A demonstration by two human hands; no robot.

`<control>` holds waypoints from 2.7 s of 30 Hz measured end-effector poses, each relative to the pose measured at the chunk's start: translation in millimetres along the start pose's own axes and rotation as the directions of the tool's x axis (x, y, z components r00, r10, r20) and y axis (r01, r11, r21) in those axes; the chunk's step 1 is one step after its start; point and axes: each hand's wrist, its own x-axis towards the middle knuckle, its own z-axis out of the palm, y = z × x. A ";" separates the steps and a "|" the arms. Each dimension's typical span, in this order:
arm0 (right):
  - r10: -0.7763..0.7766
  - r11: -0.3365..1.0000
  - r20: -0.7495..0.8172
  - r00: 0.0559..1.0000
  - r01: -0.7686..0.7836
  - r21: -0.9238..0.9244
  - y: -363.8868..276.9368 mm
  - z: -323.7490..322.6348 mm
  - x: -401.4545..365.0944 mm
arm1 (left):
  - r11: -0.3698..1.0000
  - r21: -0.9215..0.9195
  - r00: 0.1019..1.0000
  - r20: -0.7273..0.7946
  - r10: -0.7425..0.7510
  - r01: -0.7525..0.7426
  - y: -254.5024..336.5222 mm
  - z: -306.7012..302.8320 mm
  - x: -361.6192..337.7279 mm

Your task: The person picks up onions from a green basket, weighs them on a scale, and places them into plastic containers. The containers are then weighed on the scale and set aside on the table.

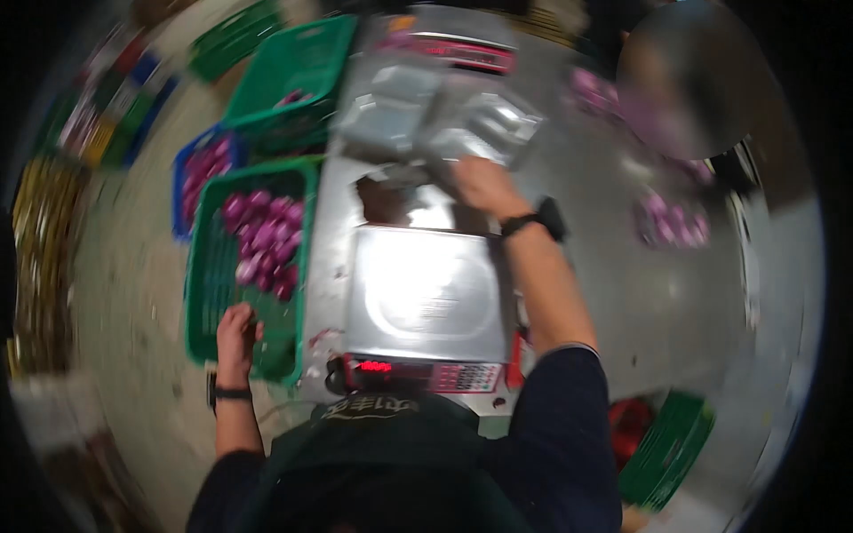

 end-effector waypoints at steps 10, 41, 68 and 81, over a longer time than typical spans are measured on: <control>0.406 0.912 -0.105 0.908 -0.394 0.114 -28.4 -0.2 13.9 | 0.985 0.039 0.974 -0.160 -0.160 0.168 -18.2 -101.3 113.0; 0.534 0.809 -0.030 0.845 -0.501 0.307 -308.6 -36.8 -84.1 | 0.980 0.160 0.908 0.417 0.042 -0.118 -75.2 34.7 367.8; 0.750 0.108 0.148 0.645 -0.340 0.934 -314.8 -39.5 -79.9 | 0.379 0.891 0.966 0.209 0.149 -0.251 -172.9 21.0 326.9; 0.872 -0.219 0.236 0.430 -0.091 0.972 -284.5 -44.0 -108.8 | 0.848 0.506 0.854 0.361 -0.375 0.159 -162.6 27.7 353.0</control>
